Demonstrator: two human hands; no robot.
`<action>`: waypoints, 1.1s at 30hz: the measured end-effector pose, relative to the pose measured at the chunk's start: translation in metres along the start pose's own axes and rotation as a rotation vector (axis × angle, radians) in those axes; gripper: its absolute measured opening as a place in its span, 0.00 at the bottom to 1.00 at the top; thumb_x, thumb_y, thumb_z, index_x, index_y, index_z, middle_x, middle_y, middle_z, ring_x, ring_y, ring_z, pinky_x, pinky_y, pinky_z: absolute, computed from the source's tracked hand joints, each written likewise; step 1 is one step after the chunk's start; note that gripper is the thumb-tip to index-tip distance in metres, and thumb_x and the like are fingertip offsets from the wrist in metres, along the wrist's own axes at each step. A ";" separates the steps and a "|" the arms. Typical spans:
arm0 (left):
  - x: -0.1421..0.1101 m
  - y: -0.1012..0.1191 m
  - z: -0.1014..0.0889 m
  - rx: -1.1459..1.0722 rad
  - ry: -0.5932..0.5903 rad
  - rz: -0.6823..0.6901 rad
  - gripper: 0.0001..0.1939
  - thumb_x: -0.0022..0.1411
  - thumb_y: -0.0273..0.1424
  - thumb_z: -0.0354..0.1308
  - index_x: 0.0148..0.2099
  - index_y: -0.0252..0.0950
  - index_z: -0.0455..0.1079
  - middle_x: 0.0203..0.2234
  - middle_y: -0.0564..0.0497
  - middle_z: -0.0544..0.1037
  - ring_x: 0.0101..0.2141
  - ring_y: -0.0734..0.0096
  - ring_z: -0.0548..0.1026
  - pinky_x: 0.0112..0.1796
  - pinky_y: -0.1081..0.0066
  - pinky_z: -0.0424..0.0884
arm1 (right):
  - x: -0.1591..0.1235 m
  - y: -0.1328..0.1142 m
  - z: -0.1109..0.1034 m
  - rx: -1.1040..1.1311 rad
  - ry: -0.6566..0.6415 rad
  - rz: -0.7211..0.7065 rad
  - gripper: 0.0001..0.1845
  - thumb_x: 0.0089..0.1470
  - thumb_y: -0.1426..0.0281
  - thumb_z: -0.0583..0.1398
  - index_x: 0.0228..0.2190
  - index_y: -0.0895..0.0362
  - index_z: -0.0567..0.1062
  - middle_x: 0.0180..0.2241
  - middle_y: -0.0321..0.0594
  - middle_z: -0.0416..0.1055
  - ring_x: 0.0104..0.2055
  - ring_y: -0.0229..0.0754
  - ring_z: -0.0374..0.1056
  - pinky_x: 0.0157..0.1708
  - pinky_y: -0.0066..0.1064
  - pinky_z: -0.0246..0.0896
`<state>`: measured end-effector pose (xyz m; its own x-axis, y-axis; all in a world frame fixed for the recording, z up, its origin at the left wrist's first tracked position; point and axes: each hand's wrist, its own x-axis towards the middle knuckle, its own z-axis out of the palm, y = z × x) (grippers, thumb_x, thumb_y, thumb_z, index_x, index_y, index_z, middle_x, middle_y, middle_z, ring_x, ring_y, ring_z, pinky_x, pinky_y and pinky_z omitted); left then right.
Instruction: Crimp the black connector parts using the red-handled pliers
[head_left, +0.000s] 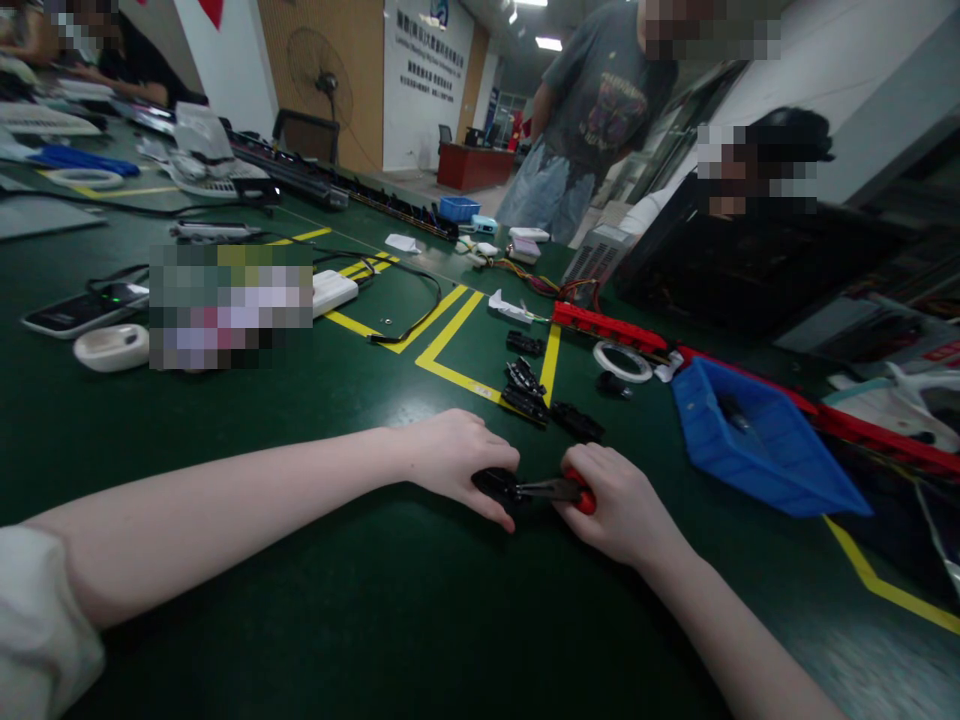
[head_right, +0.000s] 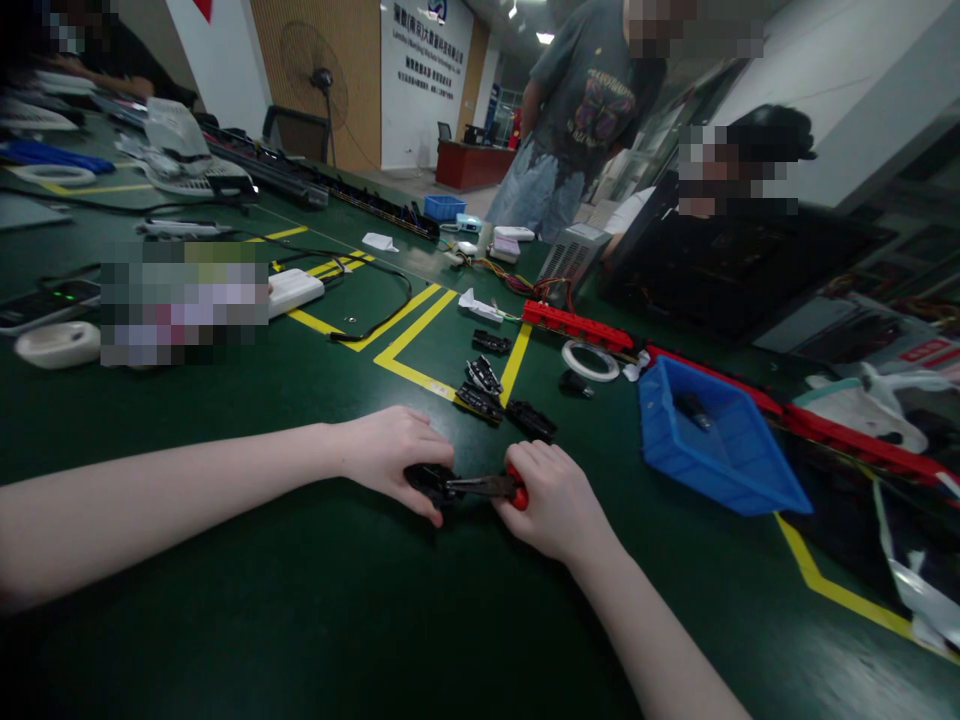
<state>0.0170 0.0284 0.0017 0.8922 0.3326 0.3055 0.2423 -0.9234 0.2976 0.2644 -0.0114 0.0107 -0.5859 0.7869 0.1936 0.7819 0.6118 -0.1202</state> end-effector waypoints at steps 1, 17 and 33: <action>0.000 0.000 -0.001 -0.003 -0.002 0.001 0.23 0.58 0.53 0.60 0.34 0.36 0.68 0.25 0.53 0.75 0.25 0.71 0.72 0.28 0.72 0.58 | 0.000 0.000 0.000 -0.003 0.007 -0.003 0.06 0.47 0.70 0.58 0.26 0.53 0.63 0.26 0.39 0.68 0.29 0.43 0.61 0.30 0.34 0.53; 0.001 -0.001 0.001 0.020 -0.043 0.048 0.24 0.61 0.54 0.56 0.34 0.36 0.67 0.26 0.52 0.76 0.26 0.69 0.73 0.29 0.70 0.59 | -0.001 0.001 0.002 -0.002 0.088 -0.025 0.06 0.47 0.69 0.58 0.27 0.54 0.63 0.27 0.39 0.68 0.29 0.42 0.61 0.30 0.34 0.53; 0.000 -0.001 0.002 -0.004 -0.012 0.016 0.21 0.58 0.51 0.61 0.39 0.37 0.69 0.30 0.53 0.76 0.29 0.71 0.74 0.28 0.72 0.60 | 0.000 0.000 0.000 0.002 0.026 -0.007 0.07 0.47 0.69 0.58 0.26 0.53 0.62 0.26 0.39 0.67 0.28 0.42 0.61 0.29 0.33 0.53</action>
<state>0.0175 0.0292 -0.0008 0.9006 0.3157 0.2988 0.2267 -0.9276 0.2968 0.2645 -0.0115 0.0102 -0.5859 0.7800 0.2199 0.7770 0.6178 -0.1210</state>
